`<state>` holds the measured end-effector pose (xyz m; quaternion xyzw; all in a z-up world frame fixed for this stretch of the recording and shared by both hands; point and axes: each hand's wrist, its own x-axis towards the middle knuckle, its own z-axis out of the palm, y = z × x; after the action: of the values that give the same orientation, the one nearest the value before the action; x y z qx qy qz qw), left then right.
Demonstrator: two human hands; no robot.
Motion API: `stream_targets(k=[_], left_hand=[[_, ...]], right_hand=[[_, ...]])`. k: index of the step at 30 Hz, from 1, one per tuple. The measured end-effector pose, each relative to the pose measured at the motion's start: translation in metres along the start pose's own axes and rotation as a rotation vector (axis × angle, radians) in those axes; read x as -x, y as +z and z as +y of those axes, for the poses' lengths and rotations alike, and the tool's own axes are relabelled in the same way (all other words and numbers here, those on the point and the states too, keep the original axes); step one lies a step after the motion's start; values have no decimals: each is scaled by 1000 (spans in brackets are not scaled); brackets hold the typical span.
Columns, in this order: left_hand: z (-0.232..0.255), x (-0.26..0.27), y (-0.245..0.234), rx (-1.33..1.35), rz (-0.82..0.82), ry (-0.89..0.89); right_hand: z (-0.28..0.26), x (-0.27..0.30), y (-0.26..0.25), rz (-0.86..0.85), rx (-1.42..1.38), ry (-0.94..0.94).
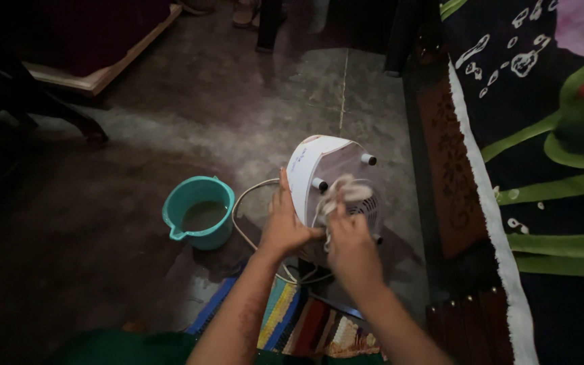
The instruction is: The person cleans the exterior and bottom of a white blender base using a damp cloth, wiping around the controls and the ventilation grille.
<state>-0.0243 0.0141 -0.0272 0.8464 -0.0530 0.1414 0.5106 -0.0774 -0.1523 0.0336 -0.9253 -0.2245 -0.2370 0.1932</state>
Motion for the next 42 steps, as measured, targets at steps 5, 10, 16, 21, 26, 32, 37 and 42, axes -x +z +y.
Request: stream_targets(k=[5, 10, 16, 21, 26, 32, 37, 42], left_hand=[[-27, -5, 16, -95, 90, 54], [-1, -4, -3, -122, 79, 37], [15, 0, -8, -94, 23, -66], [17, -3, -13, -97, -12, -164], [20, -3, -20, -175, -41, -144], [17, -3, -16, -176, -57, -162], [12, -8, -16, -160, -84, -95], [28, -10, -23, -152, -125, -194]], right_hand=[[-17, 7, 1, -31, 96, -111], [-16, -19, -3, 195, 208, -289], [-13, -3, -6, 29, 115, -239], [-14, -19, 3, 159, 126, -257], [-12, -4, -2, 71, 90, -248], [-17, -16, -8, 113, 80, -235], [16, -5, 7, 79, 45, -199], [62, -11, 35, 245, 62, 32]])
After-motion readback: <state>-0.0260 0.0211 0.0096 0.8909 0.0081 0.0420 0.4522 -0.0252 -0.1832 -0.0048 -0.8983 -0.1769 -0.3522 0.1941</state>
